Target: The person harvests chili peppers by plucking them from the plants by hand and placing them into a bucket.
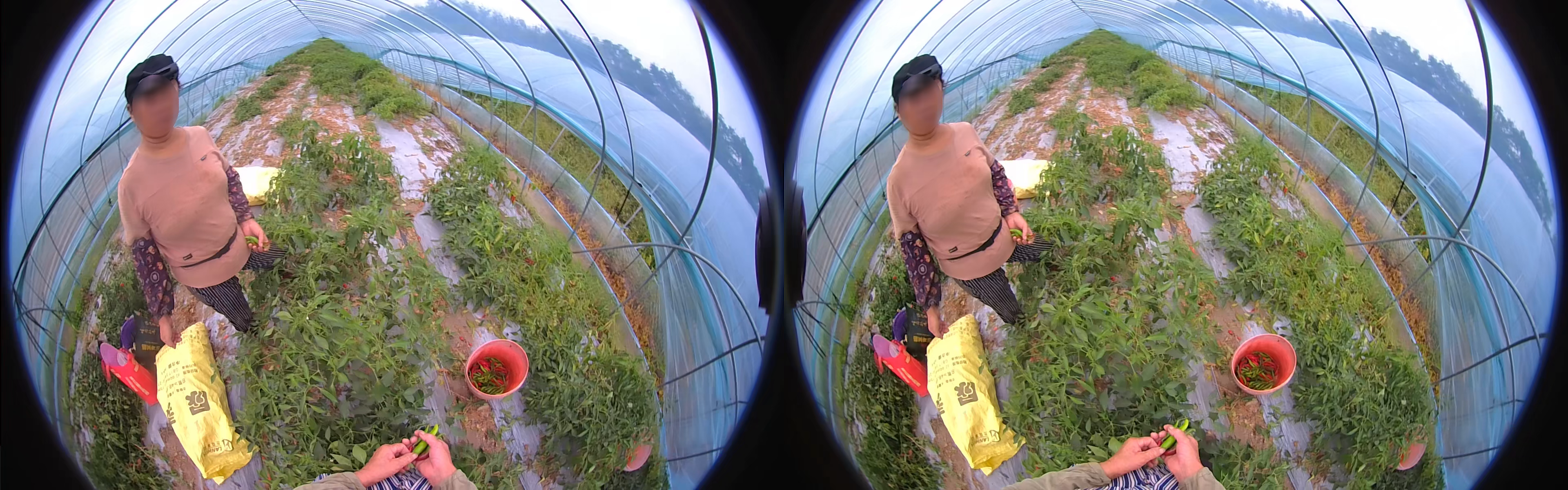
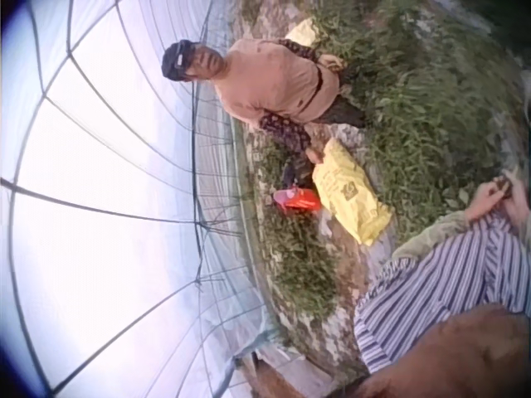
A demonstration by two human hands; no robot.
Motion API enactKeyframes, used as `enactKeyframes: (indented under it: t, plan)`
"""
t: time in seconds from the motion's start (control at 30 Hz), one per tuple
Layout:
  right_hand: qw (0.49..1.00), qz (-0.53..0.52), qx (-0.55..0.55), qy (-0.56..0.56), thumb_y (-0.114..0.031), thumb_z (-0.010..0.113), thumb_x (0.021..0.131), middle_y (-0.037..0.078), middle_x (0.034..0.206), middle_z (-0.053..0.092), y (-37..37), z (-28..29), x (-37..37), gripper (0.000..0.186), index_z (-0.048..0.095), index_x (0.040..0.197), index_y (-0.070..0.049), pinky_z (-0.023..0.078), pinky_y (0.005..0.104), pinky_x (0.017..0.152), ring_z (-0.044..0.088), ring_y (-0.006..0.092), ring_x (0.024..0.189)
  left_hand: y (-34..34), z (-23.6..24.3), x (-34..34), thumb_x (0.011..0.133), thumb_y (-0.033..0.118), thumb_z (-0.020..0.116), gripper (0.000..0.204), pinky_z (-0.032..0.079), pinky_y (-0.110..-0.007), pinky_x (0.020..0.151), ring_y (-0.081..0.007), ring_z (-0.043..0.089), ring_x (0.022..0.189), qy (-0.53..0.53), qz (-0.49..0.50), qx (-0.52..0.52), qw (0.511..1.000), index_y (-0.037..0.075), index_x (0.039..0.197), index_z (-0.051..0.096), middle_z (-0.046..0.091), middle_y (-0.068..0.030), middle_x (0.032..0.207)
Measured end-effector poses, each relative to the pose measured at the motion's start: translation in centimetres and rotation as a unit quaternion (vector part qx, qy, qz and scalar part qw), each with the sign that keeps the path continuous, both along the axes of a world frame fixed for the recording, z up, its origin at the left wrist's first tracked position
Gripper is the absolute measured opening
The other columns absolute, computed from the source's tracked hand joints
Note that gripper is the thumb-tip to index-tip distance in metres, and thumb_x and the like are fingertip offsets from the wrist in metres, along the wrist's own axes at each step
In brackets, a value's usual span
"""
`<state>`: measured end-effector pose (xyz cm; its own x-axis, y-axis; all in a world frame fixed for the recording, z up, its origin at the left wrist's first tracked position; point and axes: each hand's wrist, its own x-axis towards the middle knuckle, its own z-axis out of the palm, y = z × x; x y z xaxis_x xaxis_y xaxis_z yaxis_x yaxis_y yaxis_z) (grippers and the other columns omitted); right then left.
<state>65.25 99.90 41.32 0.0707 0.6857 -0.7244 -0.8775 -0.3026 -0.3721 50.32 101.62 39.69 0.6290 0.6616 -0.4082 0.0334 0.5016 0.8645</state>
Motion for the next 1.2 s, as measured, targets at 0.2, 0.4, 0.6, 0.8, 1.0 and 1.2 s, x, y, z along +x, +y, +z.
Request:
enactKeyframes:
  t: [0.2,0.4,0.6,0.8,1.0,1.2]
  plan:
    - [0.998,-0.026,-0.030,0.047,-0.011,0.057,0.092,0.012,0.086,0.061,0.0,0.4,0.7,0.014,0.057,0.100,0.000,0.050,0.0437,0.088,0.061,0.0293,0.092,0.4,1.3,0.1,0.096,0.014,0.054,0.014,0.052,-0.026,0.063,-0.0120,0.061,0.069,-0.029,0.047,-0.044,0.998,0.001,0.100,0.058,0.064,-0.0068,0.083]
    - [0.996,-0.053,-0.019,0.075,-0.011,0.060,0.091,0.011,0.086,0.062,-0.3,0.8,1.0,0.014,0.059,0.100,0.000,0.052,0.0398,0.078,0.063,0.0289,0.090,1.1,1.8,-0.4,0.094,0.007,0.050,0.013,0.054,-0.028,0.065,-0.0164,0.063,0.071,-0.040,0.103,-0.033,0.993,-0.001,0.101,0.058,0.065,-0.0108,0.085]
    - [0.994,-0.064,-0.020,0.090,-0.012,0.059,0.091,0.012,0.084,0.063,-1.5,0.0,1.3,0.013,0.060,0.098,-0.001,0.053,0.0373,0.068,0.063,0.0252,0.084,1.0,2.9,0.4,0.097,0.010,0.051,0.013,0.052,-0.026,0.066,-0.0128,0.060,0.071,-0.051,0.064,-0.043,0.996,-0.001,0.100,0.058,0.064,-0.0079,0.085]
    - [0.987,-0.111,-0.080,0.087,-0.015,0.059,0.092,0.008,0.086,0.064,-5.3,-1.9,3.5,0.016,0.061,0.103,-0.004,0.052,0.0409,0.073,0.065,0.0253,0.088,0.6,1.4,1.5,0.098,0.014,0.051,0.015,0.049,-0.024,0.065,-0.0117,0.060,0.067,-0.009,0.015,-0.048,0.999,0.002,0.103,0.059,0.062,-0.0036,0.078]
    - [0.974,-0.137,-0.135,0.116,-0.018,0.059,0.091,0.006,0.093,0.066,-6.1,-3.2,10.7,0.017,0.061,0.106,-0.009,0.051,0.0440,0.077,0.064,0.0267,0.095,1.0,0.2,5.0,0.098,0.016,0.051,0.016,0.049,-0.023,0.064,-0.0116,0.061,0.066,0.047,0.015,-0.086,0.995,0.004,0.104,0.060,0.063,-0.0031,0.075]
    - [0.983,-0.147,-0.075,0.086,-0.021,0.061,0.091,0.011,0.089,0.065,2.2,-7.3,25.9,0.019,0.057,0.104,-0.008,0.052,0.0394,0.060,0.066,0.0253,0.082,0.9,-1.7,12.1,0.098,0.018,0.050,0.015,0.043,-0.021,0.061,-0.0103,0.060,0.066,0.123,0.021,-0.114,0.986,0.007,0.102,0.059,0.063,-0.0023,0.074]
